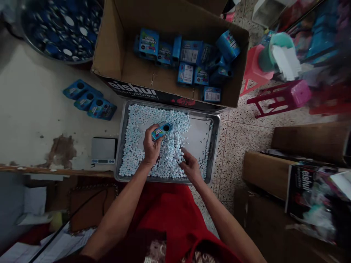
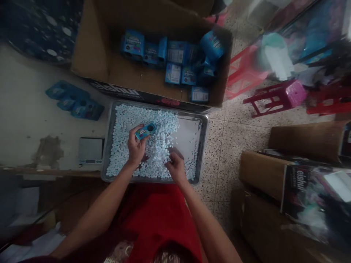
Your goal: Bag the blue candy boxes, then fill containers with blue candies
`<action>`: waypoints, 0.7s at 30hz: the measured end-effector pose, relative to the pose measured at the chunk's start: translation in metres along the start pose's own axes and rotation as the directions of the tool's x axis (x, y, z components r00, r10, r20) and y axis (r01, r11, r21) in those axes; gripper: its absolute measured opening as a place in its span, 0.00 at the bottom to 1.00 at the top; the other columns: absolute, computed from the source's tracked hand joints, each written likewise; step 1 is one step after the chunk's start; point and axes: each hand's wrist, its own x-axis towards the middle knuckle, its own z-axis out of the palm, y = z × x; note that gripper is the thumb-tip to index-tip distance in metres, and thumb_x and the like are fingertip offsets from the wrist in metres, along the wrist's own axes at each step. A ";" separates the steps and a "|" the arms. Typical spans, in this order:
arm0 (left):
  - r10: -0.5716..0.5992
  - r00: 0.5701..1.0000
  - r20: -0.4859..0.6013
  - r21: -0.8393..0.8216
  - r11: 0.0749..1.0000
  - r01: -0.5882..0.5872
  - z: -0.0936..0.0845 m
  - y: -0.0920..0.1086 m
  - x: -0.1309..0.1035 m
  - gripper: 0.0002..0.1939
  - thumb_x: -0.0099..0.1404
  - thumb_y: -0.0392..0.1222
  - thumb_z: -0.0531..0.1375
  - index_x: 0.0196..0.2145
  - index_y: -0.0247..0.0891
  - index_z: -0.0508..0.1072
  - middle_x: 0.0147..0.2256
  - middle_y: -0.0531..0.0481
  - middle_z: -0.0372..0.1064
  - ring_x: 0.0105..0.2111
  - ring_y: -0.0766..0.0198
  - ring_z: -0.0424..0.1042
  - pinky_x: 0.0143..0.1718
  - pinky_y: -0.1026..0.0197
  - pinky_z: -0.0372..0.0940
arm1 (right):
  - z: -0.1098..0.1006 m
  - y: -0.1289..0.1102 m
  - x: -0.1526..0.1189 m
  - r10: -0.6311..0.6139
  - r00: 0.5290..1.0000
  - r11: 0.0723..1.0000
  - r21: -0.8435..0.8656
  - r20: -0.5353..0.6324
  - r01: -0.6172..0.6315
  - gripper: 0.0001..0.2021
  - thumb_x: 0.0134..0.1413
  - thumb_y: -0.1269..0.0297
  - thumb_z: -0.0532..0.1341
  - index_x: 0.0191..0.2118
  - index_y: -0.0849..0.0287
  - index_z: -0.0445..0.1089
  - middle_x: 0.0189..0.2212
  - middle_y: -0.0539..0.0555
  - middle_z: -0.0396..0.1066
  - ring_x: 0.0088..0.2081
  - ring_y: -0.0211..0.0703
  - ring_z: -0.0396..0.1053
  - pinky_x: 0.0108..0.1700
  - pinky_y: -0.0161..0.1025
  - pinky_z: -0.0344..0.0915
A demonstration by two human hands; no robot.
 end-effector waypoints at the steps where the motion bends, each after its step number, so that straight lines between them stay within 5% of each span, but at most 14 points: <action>1: 0.007 1.000 0.029 0.020 1.000 -0.007 -0.009 0.000 0.004 0.21 0.66 0.48 0.65 0.55 0.46 0.68 0.56 0.45 0.69 0.59 0.55 0.69 0.63 0.50 0.62 | -0.007 -0.008 -0.005 -0.010 1.000 1.000 0.004 -0.015 0.010 0.11 0.48 0.65 0.57 0.39 0.59 0.70 0.29 0.48 0.65 0.29 0.38 0.61 0.32 0.32 0.59; 8: 0.095 0.964 0.248 0.101 0.987 -0.123 -0.046 0.002 0.021 0.20 0.66 0.48 0.65 0.54 0.48 0.71 0.57 0.46 0.70 0.64 0.54 0.64 0.68 0.44 0.57 | -0.044 -0.072 -0.006 -0.024 0.992 0.991 -0.130 0.122 0.040 0.12 0.45 0.65 0.58 0.35 0.60 0.74 0.28 0.49 0.71 0.31 0.39 0.67 0.33 0.31 0.62; 14: 0.118 0.931 0.346 0.082 0.984 -0.155 -0.052 -0.002 0.030 0.18 0.64 0.46 0.67 0.51 0.48 0.75 0.56 0.46 0.71 0.65 0.52 0.62 0.69 0.40 0.55 | -0.055 -0.116 0.005 0.170 0.959 0.981 -0.135 0.227 -0.141 0.11 0.41 0.67 0.60 0.34 0.61 0.75 0.23 0.47 0.71 0.18 0.34 0.64 0.20 0.30 0.60; 21: 0.192 0.897 0.399 0.137 0.954 -0.265 -0.055 -0.014 0.036 0.21 0.64 0.42 0.66 0.55 0.47 0.74 0.54 0.43 0.71 0.59 0.50 0.67 0.63 0.41 0.62 | -0.056 -0.150 0.015 0.274 0.927 0.953 -0.201 0.258 -0.226 0.13 0.42 0.69 0.64 0.37 0.63 0.76 0.19 0.49 0.72 0.16 0.35 0.67 0.18 0.29 0.64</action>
